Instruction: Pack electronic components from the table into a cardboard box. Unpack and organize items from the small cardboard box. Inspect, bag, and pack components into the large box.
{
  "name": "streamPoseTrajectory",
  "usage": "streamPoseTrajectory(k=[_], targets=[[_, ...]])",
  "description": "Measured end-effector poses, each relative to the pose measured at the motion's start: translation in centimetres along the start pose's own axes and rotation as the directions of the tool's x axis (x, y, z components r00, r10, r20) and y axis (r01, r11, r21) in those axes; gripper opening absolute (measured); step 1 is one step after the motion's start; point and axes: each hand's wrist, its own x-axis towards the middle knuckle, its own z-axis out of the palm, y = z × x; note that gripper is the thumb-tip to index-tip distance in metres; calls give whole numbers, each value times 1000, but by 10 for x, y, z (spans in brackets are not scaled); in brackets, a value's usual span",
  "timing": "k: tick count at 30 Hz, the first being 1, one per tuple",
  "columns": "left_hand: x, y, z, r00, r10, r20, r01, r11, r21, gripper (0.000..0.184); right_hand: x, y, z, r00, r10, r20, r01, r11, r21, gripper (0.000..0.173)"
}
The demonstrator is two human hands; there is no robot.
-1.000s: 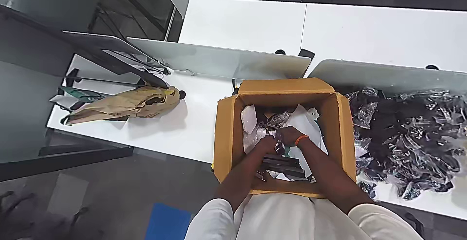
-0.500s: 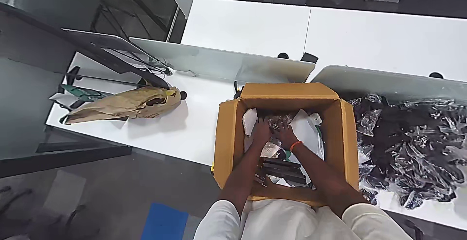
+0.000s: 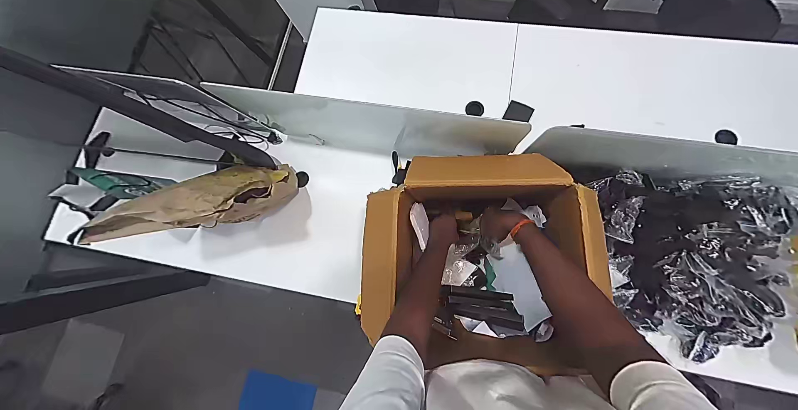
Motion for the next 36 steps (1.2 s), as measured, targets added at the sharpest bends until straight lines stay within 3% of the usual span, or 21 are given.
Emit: streamPoseTrajectory(k=[2, 5, 10, 13, 16, 17, 19, 21, 23, 26, 28, 32, 36], targets=[[-3, -1, -2, 999, -35, 26, 37, 998, -45, 89, 3, 5, -12, 994, 23, -110, -25, 1000, -17, 28], [-3, -2, 3, 998, -42, 52, 43, 999, -17, 99, 13, 5, 2, 946, 101, -307, -115, 993, -27, 45], [-3, 5, 18, 997, -62, 36, 55, 985, 164, 59, 43, 7, 63, 915, 93, -393, -94, 995, 16, 42], [-3, 7, 22, 998, -54, 28, 46, 973, 226, 45, 42, 11, 63, 926, 8, -377, -17, 1000, -21, 37], [-12, 9, 19, 999, -30, 33, 20, 963, 270, 36, 38, 13, 51, 939, -66, -336, 94, 993, 66, 35], [-15, 9, 16, 999, -28, 40, 16, 966, 258, 37, 38, 13, 51, 944, -64, -323, 109, 986, 126, 39], [-20, 12, 12, 999, -17, 37, 10, 983, 182, 39, 35, 14, 56, 948, -24, -319, 100, 969, 225, 71], [-33, 10, 1, 1000, -21, 5, 20, 996, 83, 42, 34, 6, 59, 961, 8, -275, 59, 970, 236, 89], [-46, 12, -14, 999, -36, 11, 35, 999, 31, 41, 38, 2, 59, 982, -10, -190, 37, 989, 143, 80], [-59, 23, -28, 999, 9, -32, -9, 1000, 8, 39, 37, 6, 49, 993, -109, -37, 107, 993, -52, 42], [-73, 30, -34, 995, 50, -81, -51, 999, -8, 39, 20, 3, 35, 996, -91, -12, 89, 985, -146, 36], [-105, 45, -59, 979, 108, -174, -121, 990, -66, 40, -35, -7, -4, 981, -51, -188, 14, 981, -194, 35], [-152, 37, -78, 919, 180, -350, -269, 937, -225, 37, -115, -14, -23, 903, -124, -412, 104, 992, -71, 35]])
